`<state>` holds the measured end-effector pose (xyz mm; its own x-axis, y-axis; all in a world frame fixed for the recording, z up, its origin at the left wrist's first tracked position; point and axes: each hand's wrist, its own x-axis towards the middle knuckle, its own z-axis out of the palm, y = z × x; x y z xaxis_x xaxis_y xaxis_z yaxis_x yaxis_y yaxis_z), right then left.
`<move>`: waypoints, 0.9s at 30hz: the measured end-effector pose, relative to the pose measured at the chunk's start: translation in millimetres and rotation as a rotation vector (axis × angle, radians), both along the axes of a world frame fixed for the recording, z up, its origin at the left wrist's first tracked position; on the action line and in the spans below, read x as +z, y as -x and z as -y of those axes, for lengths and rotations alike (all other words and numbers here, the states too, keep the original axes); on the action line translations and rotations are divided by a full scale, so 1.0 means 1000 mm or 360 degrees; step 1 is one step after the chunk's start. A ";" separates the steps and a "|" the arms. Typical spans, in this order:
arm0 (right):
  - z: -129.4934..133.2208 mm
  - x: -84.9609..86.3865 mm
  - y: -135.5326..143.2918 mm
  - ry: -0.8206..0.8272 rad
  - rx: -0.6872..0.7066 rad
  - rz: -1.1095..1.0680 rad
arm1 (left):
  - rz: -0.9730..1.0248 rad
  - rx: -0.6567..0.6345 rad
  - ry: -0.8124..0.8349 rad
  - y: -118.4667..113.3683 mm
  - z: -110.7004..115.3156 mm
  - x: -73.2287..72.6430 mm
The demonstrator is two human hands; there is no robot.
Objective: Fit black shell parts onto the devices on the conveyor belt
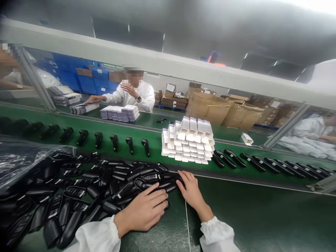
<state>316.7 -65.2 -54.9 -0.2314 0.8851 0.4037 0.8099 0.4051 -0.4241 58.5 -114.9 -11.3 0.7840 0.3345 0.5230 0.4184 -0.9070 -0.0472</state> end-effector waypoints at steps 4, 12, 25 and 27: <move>0.004 -0.006 -0.014 -0.0011 -0.0072 -0.0007 | 0.0032 -0.0218 -0.0188 -0.018 0.024 -0.010; -0.009 0.006 -0.020 0.0032 -0.0170 0.0016 | 0.0283 0.0148 -0.0473 -0.052 0.014 -0.070; 0.013 0.002 -0.034 0.0089 -0.0553 -0.0819 | 0.0337 0.0008 -0.0213 -0.037 0.016 -0.053; 0.012 0.001 -0.027 0.0145 -0.0580 -0.1035 | 0.0232 -0.0024 -0.0226 -0.034 0.019 -0.047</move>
<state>344.1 -77.6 -53.9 0.3429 0.8965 0.2806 0.4608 0.0998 -0.8819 92.6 -134.2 -58.3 0.7007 0.2380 0.6726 0.4168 -0.9017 -0.1152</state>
